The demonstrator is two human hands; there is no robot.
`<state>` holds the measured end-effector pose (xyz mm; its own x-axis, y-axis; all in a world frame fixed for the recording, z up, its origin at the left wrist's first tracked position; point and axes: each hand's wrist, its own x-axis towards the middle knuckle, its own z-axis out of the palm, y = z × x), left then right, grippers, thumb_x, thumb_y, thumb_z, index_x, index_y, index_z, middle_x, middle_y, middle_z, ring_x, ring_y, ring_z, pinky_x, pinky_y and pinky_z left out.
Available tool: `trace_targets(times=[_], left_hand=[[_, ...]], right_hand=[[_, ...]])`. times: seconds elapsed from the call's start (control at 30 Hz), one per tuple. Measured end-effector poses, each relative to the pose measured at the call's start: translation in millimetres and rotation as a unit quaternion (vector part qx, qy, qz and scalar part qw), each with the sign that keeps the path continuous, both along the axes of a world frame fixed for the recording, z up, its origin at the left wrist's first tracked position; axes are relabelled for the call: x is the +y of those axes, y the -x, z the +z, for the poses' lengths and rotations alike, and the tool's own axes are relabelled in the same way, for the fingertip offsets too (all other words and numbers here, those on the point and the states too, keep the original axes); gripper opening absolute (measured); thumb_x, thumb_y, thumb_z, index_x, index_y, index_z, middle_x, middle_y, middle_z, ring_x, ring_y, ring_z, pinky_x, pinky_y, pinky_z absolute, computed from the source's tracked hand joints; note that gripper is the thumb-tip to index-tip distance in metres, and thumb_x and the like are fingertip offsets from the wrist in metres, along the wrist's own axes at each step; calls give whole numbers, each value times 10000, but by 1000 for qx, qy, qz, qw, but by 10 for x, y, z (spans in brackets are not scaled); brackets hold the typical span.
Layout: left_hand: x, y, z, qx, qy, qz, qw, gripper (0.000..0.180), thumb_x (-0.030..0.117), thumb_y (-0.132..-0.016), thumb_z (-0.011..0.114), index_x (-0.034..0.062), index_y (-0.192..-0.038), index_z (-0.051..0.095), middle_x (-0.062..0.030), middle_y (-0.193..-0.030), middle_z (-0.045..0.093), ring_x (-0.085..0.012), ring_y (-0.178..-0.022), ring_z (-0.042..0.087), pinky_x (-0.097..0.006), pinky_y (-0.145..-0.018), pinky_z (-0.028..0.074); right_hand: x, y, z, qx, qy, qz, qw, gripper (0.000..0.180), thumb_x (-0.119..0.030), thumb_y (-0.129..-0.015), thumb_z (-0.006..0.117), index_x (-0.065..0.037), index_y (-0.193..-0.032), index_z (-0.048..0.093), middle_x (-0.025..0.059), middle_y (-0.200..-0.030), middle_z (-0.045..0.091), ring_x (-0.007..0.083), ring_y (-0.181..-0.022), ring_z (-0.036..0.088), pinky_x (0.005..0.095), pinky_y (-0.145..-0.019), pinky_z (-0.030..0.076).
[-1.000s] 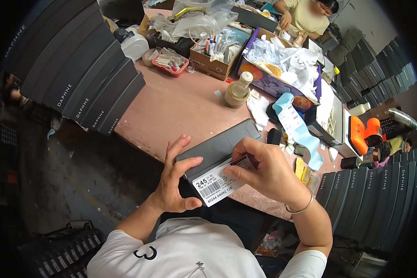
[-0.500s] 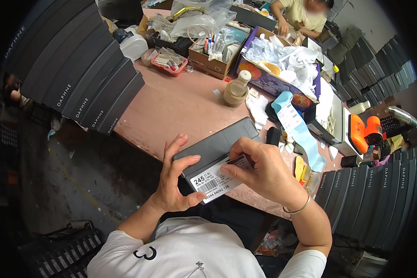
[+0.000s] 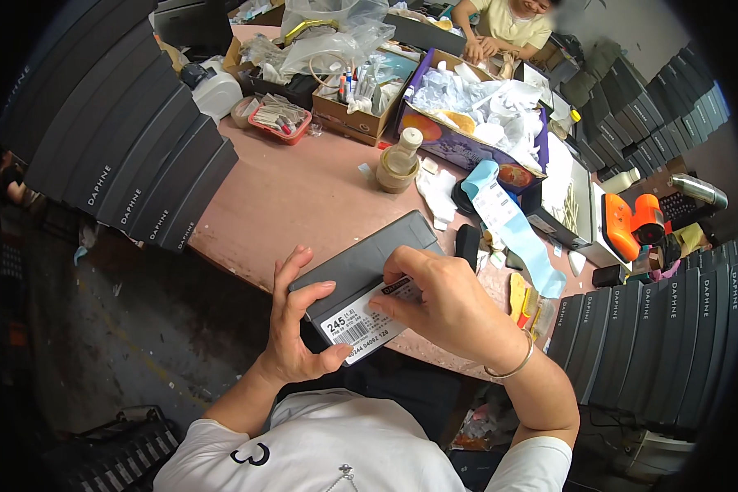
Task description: Inspecting shoes, applying labels, cleaning soles with a sponge, and wrapping them in tissue paper for boxing.
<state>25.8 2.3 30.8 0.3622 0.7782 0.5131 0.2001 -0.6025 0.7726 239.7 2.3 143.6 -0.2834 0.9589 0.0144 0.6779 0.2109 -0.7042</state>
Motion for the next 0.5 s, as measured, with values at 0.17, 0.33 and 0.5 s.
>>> trace_targets(times=[0.17,0.33,0.5], left_hand=[[1,-1,-2,0,0,0,1000,683,445,-676,734,129,-1231,492,-216,-1407,306,-452,-1341,281,-655,-1071,44],[-21,-13,-33,-13,-1,12,1000,690,451,-679,734,116,-1229,487,-221,-1403,310,-451,-1331,298,-650,-1070,63],[-61,-73,5,1,-39,28,999,633,397,-724,668,41,-1210,475,-280,-1348,361,-403,-1273,377,-486,-1045,322]], right_hand=[[-43,47,19,-69,-29,3,997,340,-216,-733,794,-16,-899,574,117,-793,621,271,-659,631,342,-580,484],[-71,41,125,-278,-88,-56,955,533,-349,-693,791,-42,-1046,536,124,-841,559,302,-650,623,384,-572,506],[-183,-47,168,-160,-200,-37,966,1006,-438,-614,831,-104,-1436,359,276,-1326,436,420,-1198,474,442,-975,411]])
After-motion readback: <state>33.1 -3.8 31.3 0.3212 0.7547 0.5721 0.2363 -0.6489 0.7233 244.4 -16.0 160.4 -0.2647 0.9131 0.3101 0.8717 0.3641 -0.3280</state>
